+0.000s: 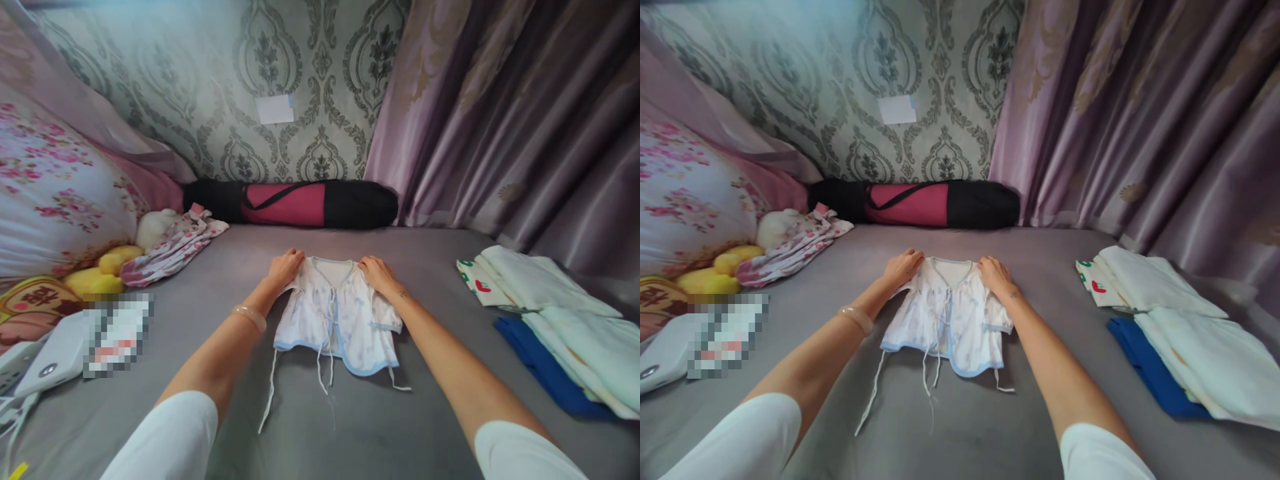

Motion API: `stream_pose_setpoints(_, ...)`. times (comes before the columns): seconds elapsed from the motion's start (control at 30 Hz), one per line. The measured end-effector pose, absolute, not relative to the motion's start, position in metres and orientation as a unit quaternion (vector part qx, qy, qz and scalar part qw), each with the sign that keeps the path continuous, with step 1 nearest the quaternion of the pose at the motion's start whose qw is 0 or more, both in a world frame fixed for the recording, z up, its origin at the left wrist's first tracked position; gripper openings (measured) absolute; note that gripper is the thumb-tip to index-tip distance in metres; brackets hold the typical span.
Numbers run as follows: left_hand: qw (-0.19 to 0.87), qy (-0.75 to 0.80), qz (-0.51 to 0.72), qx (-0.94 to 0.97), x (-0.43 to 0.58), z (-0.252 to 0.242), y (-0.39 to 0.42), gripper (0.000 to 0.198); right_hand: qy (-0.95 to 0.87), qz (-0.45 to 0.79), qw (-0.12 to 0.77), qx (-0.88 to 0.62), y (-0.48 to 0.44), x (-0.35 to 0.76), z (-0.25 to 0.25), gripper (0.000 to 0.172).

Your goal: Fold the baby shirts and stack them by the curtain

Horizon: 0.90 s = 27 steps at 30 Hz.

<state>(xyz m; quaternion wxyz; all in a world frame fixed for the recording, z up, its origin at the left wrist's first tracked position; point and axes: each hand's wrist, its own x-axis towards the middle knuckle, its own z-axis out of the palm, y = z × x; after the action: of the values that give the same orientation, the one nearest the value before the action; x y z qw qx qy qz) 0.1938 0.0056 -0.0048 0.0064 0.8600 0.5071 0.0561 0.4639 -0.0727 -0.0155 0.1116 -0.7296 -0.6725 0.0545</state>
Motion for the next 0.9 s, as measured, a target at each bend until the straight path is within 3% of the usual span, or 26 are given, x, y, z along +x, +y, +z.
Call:
stream_pose_setpoints(0.27, 0.022, 0.503, 0.029, 0.863, 0.195, -0.019, 0.016, 0.037, -0.644, 0.065, 0.144, -0.749, -0.069, 0.462, -0.024, 0.025)
stream_pose_setpoints(0.4, 0.047, 0.512, 0.035, 0.857, 0.193, -0.006, 0.012, 0.031, -0.618, 0.136, 0.194, -0.750, -0.068, 0.473, -0.014, 0.029)
stream_pose_setpoints(0.57, 0.041, 0.501, 0.078, 0.861, 0.185, 0.016, -0.014, 0.036, -0.597, 0.126, 0.245, -0.753, -0.099, 0.495, 0.009, 0.026)
stream_pose_setpoints(0.77, 0.093, 0.437, 0.086, 0.891, 0.180, 0.019, -0.049, 0.033, -0.672, 0.163, 0.124, -0.711, -0.158, 0.460, 0.028, 0.024)
stream_pose_setpoints(0.9, 0.109, 0.491, 0.105, 0.858, 0.162, 0.014, -0.054, 0.033, -0.703, 0.169, 0.042, -0.690, -0.178, 0.432, 0.029, 0.031)
